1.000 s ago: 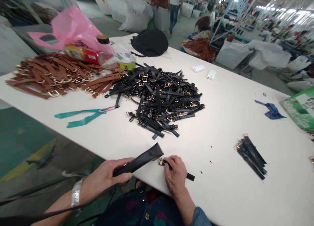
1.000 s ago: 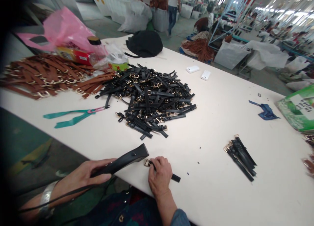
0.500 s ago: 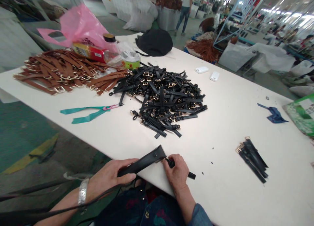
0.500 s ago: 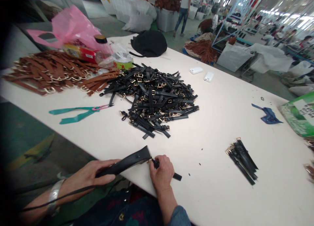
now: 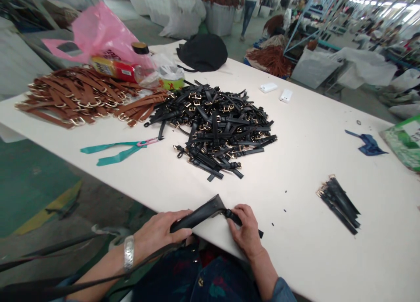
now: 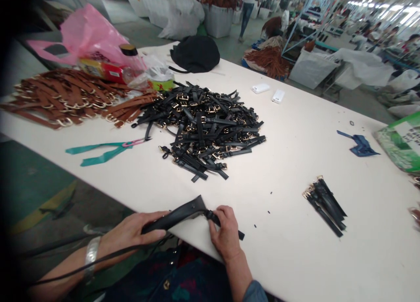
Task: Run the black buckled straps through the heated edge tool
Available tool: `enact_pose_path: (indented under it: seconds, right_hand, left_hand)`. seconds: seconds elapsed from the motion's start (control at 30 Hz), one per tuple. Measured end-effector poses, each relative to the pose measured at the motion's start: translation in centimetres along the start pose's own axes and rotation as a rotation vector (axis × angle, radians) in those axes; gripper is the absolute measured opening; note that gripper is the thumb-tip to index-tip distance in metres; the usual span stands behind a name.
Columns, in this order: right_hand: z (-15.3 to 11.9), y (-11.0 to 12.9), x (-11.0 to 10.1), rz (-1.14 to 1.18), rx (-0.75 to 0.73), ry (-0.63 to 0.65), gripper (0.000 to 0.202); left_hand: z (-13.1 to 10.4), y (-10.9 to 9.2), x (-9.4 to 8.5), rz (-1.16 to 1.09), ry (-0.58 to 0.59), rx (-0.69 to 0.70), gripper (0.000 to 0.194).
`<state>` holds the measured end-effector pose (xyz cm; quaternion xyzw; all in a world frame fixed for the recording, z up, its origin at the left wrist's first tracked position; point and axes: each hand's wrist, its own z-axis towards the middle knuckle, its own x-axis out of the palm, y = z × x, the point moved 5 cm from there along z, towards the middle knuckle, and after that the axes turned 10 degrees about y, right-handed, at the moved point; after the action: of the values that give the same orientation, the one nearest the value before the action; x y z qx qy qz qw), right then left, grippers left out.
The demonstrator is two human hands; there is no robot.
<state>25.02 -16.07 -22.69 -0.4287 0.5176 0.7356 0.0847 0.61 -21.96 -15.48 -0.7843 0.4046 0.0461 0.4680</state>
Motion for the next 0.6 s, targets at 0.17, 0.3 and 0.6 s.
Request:
enact_pose_path:
  seconds: [0.17, 0.3, 0.6]
  right_hand:
    - [0.1, 0.1, -0.5, 0.018, -0.049, 0.002, 0.024]
    - [0.4, 0.4, -0.4, -0.002, -0.073, 0.037, 0.022]
    - [-0.9, -0.1, -1.1, -0.091, -0.027, 0.037, 0.011]
  left_hand:
    - [0.1, -0.5, -0.2, -0.023, 0.018, 0.012, 0.049]
    - [0.1, -0.6, -0.3, -0.034, 0.073, 0.008, 0.042]
    - [0.3, -0.4, -0.3, 0.002, 0.067, 0.002, 0.044]
